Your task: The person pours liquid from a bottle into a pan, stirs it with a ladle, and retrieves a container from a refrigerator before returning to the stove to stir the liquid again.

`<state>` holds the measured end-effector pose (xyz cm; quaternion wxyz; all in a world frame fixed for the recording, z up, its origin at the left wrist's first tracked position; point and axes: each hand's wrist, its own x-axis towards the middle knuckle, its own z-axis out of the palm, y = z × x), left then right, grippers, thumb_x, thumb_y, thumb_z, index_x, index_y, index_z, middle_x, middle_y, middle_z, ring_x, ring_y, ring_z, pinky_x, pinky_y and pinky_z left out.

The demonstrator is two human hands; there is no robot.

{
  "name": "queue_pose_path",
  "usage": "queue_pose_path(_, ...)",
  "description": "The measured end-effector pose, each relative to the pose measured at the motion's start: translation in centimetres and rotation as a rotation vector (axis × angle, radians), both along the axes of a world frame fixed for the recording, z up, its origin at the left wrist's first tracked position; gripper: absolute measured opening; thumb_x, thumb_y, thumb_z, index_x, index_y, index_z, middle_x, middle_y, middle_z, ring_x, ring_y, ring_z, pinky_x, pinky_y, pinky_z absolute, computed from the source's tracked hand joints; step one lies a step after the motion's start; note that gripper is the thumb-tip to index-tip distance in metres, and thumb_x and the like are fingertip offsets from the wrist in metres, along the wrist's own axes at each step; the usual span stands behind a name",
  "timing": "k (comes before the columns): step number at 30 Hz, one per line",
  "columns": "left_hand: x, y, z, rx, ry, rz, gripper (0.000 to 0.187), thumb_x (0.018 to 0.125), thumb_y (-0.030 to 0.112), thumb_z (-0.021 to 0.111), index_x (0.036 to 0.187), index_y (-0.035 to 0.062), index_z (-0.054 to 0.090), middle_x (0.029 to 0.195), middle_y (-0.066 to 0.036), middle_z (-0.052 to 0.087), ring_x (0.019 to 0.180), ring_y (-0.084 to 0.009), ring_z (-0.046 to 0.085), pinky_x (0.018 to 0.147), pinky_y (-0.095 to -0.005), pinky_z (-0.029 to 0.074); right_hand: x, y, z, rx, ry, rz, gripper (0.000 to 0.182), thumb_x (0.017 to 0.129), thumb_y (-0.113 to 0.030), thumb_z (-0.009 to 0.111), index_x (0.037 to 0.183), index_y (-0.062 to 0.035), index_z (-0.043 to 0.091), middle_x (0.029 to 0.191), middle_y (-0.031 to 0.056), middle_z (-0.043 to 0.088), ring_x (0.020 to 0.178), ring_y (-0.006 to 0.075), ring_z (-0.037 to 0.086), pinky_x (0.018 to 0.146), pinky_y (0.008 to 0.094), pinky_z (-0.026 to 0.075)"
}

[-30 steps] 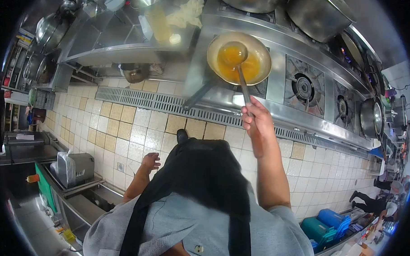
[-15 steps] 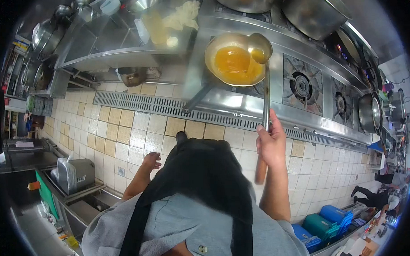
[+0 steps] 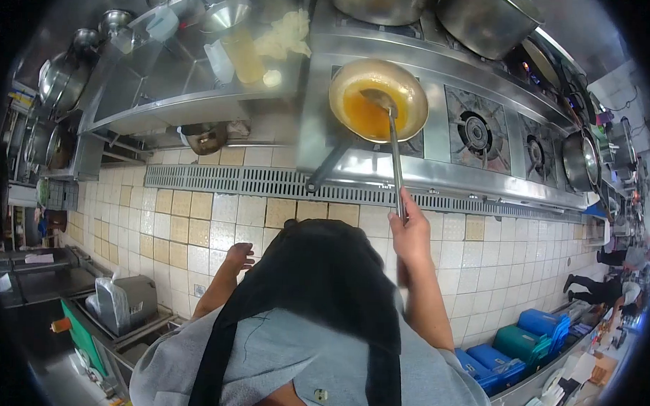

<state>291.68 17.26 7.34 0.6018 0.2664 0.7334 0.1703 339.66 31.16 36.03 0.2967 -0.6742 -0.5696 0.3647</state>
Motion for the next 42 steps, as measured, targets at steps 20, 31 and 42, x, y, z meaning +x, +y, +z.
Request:
queue_pose_path(20, -11.0, 3.7, -3.0, 0.031, 0.098, -0.235, 0.044, 0.090, 0.035, 0.057, 0.125, 0.0081, 0.052, 0.099, -0.008, 0.062, 0.074, -0.0224, 0.064, 0.060, -0.0371, 0.052, -5.3, -0.2, -0.8, 0.072, -0.267, -0.056, 0.060, 0.082, -0.006, 0.063, 0.139, -0.0087, 0.043, 0.115, 0.0275, 0.059, 0.106, 0.0393, 0.060, 0.091, 0.0396, 0.047)
queue_pose_path(31, -5.8, 3.8, -2.1, 0.037, 0.073, -0.192, 0.045, 0.091, 0.036, 0.057, 0.124, 0.0075, 0.052, 0.102, -0.009, 0.062, 0.073, -0.0226, 0.063, 0.060, -0.0369, 0.051, -4.6, 0.0, 1.3, -0.042, -0.268, 0.046, 0.065, 0.082, -0.009, 0.065, 0.142, -0.0130, 0.040, 0.114, 0.0278, 0.060, 0.102, 0.0406, 0.060, 0.088, 0.0408, 0.048)
queue_pose_path(42, -0.4, 3.1, -3.9, 0.108, 0.044, -0.175, 0.046, 0.090, 0.038, 0.058, 0.124, 0.0065, 0.052, 0.104, -0.011, 0.062, 0.072, -0.0215, 0.062, 0.060, -0.0358, 0.050, -0.2, 1.0, 0.9, -0.085, -0.251, 0.138, 0.066, 0.083, -0.009, 0.065, 0.143, -0.0158, 0.038, 0.116, 0.0267, 0.059, 0.109, 0.0406, 0.057, 0.092, 0.0403, 0.047)
